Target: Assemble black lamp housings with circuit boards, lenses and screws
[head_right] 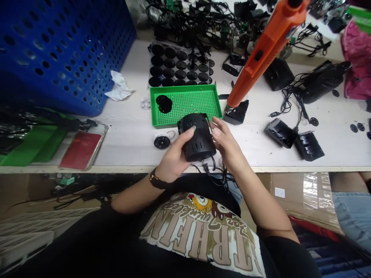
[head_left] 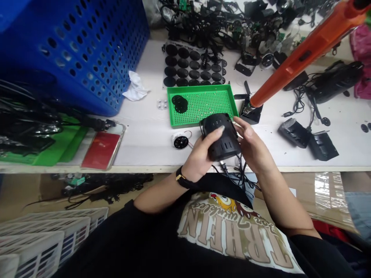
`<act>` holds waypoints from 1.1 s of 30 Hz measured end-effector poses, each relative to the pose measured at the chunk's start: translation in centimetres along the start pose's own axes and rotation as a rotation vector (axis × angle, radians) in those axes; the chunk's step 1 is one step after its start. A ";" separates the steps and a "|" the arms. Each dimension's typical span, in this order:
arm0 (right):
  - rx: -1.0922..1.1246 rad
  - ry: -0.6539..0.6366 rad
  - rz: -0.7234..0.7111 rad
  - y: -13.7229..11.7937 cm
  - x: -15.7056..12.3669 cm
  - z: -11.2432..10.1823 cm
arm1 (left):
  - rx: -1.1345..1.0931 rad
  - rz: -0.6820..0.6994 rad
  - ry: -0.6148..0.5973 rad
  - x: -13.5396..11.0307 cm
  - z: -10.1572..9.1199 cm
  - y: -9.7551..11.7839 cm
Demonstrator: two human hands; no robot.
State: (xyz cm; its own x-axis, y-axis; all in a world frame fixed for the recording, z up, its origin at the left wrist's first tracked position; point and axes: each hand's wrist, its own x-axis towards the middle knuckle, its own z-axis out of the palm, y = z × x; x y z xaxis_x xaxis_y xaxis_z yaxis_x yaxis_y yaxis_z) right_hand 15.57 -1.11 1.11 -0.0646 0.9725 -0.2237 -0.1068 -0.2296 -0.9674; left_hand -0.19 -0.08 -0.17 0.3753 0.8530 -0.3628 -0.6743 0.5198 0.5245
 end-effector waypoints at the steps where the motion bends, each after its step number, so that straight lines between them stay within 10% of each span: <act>1: -0.050 0.027 -0.061 0.3 -0.5 -0.2 | -0.024 -0.006 0.008 0.3 0.0 0.3; 13: -0.772 0.316 -0.776 3.2 -3.8 1.0 | -0.050 0.047 0.143 0.3 0.3 0.5; 33: -1.036 -0.132 -1.194 2.9 -0.6 -1.4 | -0.157 0.033 0.145 -0.7 1.4 0.0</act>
State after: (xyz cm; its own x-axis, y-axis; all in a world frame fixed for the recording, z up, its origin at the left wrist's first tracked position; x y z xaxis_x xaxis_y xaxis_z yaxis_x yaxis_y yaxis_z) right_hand 16.68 -2.33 -1.73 -0.5299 0.5438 0.6508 0.5335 0.8102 -0.2426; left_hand 0.44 -0.62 1.11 0.2640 0.8475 -0.4604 -0.7794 0.4687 0.4159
